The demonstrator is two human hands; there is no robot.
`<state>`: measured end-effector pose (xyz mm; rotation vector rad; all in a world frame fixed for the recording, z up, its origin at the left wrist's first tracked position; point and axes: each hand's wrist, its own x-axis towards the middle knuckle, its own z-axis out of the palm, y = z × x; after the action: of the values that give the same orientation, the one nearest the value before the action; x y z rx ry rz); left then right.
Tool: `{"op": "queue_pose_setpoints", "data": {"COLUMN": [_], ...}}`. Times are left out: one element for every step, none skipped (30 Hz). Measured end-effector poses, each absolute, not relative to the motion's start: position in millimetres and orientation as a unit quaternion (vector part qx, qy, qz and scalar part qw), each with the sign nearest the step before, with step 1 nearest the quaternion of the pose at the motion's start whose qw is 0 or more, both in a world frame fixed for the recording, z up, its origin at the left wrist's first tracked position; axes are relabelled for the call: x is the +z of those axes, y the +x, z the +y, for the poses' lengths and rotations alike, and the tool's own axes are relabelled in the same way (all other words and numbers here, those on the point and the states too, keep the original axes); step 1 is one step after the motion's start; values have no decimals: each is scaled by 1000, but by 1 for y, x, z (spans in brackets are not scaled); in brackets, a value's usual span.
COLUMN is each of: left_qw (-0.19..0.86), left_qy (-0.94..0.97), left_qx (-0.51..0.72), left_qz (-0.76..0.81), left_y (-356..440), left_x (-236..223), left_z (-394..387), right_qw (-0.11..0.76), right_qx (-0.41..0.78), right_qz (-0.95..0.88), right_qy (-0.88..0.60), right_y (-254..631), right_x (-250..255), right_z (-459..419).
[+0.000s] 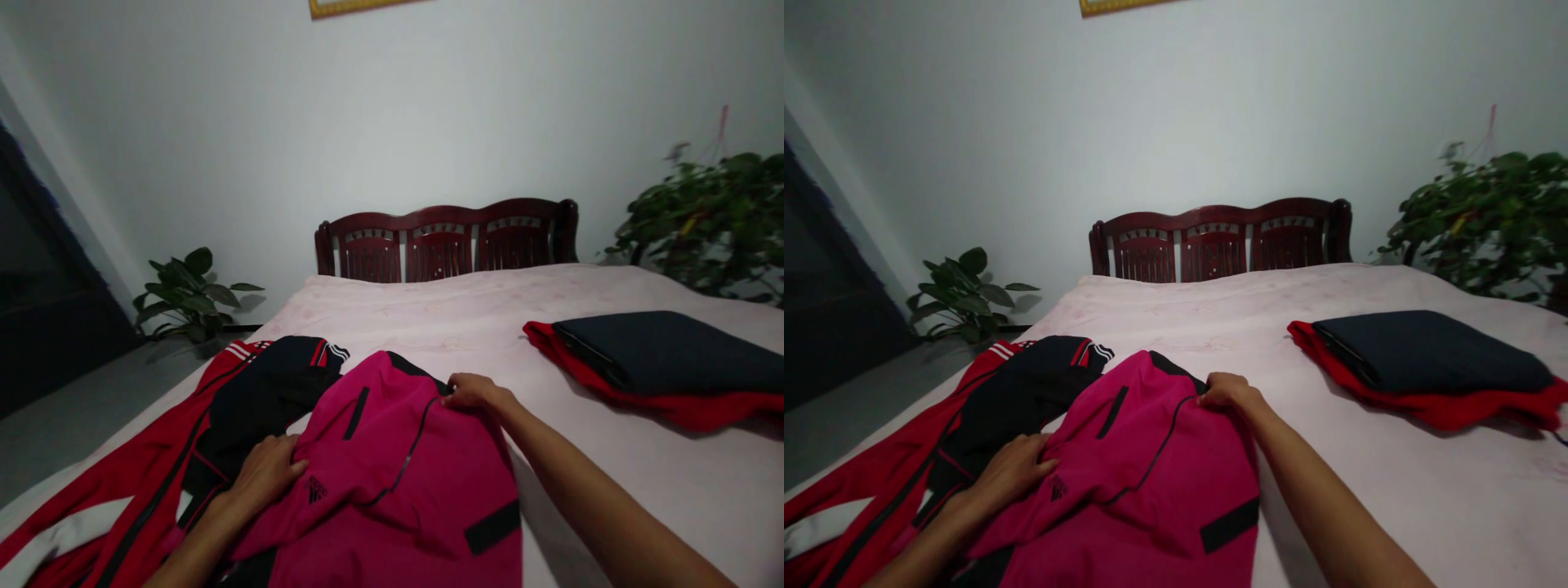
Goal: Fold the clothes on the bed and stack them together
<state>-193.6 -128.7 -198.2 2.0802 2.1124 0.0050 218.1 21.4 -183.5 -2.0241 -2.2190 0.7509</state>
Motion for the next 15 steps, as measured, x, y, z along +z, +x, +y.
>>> {"op": "queue_pose_setpoints", "data": {"left_qw": [107,120,125,127,124,122,124,129,133,135,135,135,132,125,111], "left_qy": [699,701,706,713,719,724,727,729,731,734,737,740,743,747,752], "left_qx": [3,14,35,64,97,131,163,192,215,233,248,258,264,268,274], "left_qz": [708,703,696,687,677,666,656,645,634,623,614,607,601,595,588], "left_y": [-195,-196,-197,-197,-198,-198,-199,-200,-200,-202,-203,-205,-207,-208,-209], "left_x": [-197,-195,-193,-191,-188,-184,-179,-173,-166,-158,-149,-140,-130,-120,-109], "left_z": [-124,-120,-117,-114,-111,-108,-106,-104,-103,-103,-103,-104,-104,-105,-105], "right_qw": [13,9,11,16,23,29,32,34,35,38,44,63,102,152,231], "right_qx": [234,224,215,210,208,212,223,239,257,274,284,291,296,300,308], "right_qz": [-720,-723,-725,-726,-725,-722,-718,-712,-707,-702,-700,-702,-704,-704,-696], "right_qy": [-653,-653,-654,-655,-656,-658,-659,-659,-658,-656,-653,-648,-638,-626,-606], "right_y": [219,220,221,223,226,228,229,230,231,232,233,235,238,243,249], "right_x": [-181,-180,-180,-182,-184,-187,-190,-192,-194,-195,-195,-193,-190,-186,-180], "right_z": [16,11,6,3,0,-1,-2,-2,-3,-5,-8,-14,-22,-33,-46]}}
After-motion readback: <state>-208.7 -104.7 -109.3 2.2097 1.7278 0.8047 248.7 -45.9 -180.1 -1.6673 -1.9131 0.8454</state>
